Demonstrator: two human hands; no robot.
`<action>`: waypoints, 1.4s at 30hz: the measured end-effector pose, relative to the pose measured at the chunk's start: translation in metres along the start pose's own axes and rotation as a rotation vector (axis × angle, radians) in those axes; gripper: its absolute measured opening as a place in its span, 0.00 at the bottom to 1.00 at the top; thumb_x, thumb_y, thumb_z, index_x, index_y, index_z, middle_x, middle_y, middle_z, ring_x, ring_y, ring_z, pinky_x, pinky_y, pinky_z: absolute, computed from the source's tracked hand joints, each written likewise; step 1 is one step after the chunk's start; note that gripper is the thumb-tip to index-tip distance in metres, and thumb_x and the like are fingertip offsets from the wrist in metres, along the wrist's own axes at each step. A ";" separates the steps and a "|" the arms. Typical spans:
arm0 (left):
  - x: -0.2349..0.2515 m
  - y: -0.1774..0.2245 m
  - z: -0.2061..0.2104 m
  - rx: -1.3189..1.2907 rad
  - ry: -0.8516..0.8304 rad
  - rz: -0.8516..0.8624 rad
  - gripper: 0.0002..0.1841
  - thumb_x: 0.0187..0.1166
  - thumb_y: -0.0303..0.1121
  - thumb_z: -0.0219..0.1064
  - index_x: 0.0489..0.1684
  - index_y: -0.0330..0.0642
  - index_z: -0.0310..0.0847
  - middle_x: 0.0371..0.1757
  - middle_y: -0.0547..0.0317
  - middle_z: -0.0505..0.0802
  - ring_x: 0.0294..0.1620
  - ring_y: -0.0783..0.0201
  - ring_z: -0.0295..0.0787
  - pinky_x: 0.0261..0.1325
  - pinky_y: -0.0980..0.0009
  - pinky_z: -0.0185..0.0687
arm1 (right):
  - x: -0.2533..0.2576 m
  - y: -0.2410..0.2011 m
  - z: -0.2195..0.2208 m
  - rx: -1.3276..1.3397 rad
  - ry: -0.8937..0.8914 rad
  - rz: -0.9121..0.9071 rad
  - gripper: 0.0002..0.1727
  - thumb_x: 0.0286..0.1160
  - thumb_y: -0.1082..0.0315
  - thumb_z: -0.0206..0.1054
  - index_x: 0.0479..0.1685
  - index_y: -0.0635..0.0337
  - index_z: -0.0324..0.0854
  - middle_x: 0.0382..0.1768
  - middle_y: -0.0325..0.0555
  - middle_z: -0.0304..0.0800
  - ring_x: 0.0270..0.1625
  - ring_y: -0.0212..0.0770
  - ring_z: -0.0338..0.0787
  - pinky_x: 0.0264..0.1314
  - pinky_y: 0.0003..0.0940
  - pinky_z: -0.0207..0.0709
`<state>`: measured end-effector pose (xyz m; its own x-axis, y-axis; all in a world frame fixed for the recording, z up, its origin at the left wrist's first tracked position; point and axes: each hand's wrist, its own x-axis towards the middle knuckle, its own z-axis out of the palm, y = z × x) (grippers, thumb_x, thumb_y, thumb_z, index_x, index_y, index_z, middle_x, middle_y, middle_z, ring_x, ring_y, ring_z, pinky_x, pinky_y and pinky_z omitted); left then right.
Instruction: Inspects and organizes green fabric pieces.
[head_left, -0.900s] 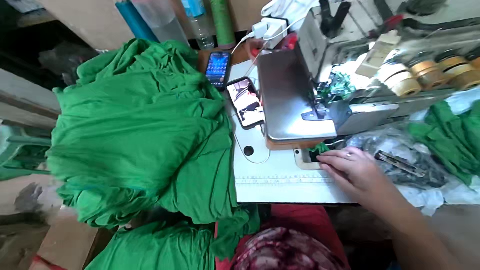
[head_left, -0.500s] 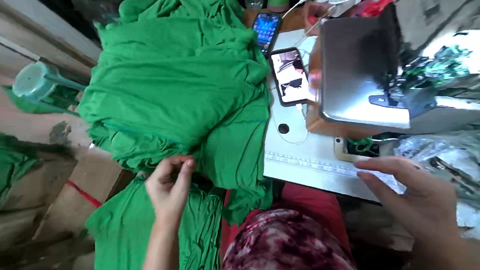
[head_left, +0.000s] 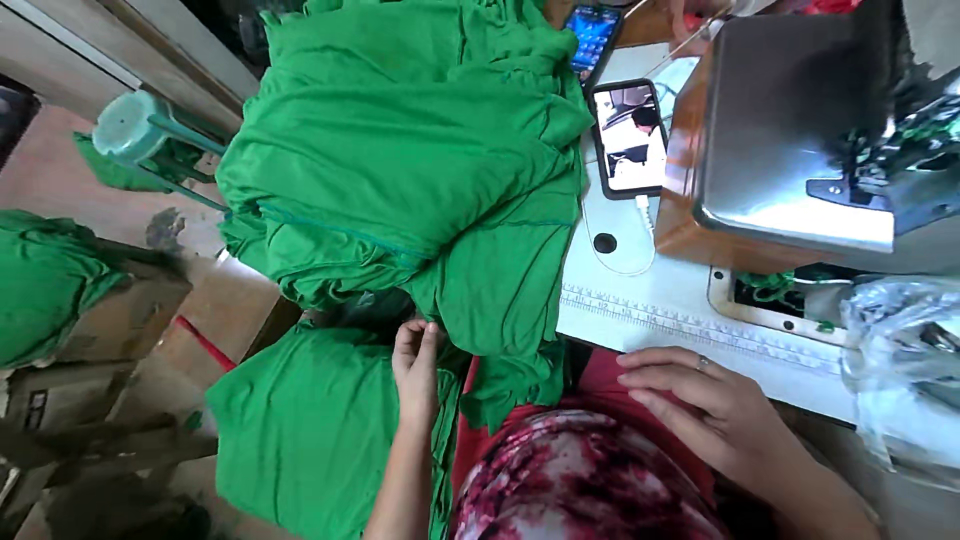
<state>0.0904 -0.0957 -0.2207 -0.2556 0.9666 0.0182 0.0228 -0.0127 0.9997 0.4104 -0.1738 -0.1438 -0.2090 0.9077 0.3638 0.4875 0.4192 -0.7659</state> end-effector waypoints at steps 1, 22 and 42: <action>0.001 0.001 -0.006 0.000 -0.011 0.030 0.02 0.82 0.27 0.59 0.42 0.39 0.75 0.37 0.70 0.87 0.40 0.76 0.87 0.51 0.72 0.86 | -0.001 -0.003 0.000 -0.005 -0.019 0.017 0.13 0.87 0.58 0.62 0.46 0.54 0.90 0.55 0.39 0.94 0.62 0.23 0.88 0.65 0.14 0.79; -0.020 0.119 0.092 0.092 -0.903 0.585 0.17 0.91 0.38 0.59 0.58 0.31 0.84 0.50 0.55 0.97 0.53 0.72 0.94 0.61 0.74 0.89 | 0.019 -0.012 0.017 0.352 0.115 0.157 0.13 0.91 0.66 0.51 0.53 0.64 0.79 0.44 0.35 0.90 0.47 0.15 0.87 0.52 0.13 0.81; 0.076 0.203 0.077 0.390 -0.740 1.100 0.08 0.78 0.42 0.74 0.35 0.51 0.90 0.33 0.74 0.89 0.39 0.82 0.83 0.45 0.83 0.76 | 0.014 -0.012 -0.037 0.153 0.167 0.026 0.16 0.88 0.54 0.61 0.45 0.59 0.80 0.33 0.33 0.85 0.37 0.11 0.80 0.42 0.05 0.74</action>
<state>0.1496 -0.0050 -0.0177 0.6355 0.4171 0.6498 0.1740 -0.8973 0.4057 0.4328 -0.1665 -0.1101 -0.0482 0.9081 0.4160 0.3537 0.4050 -0.8431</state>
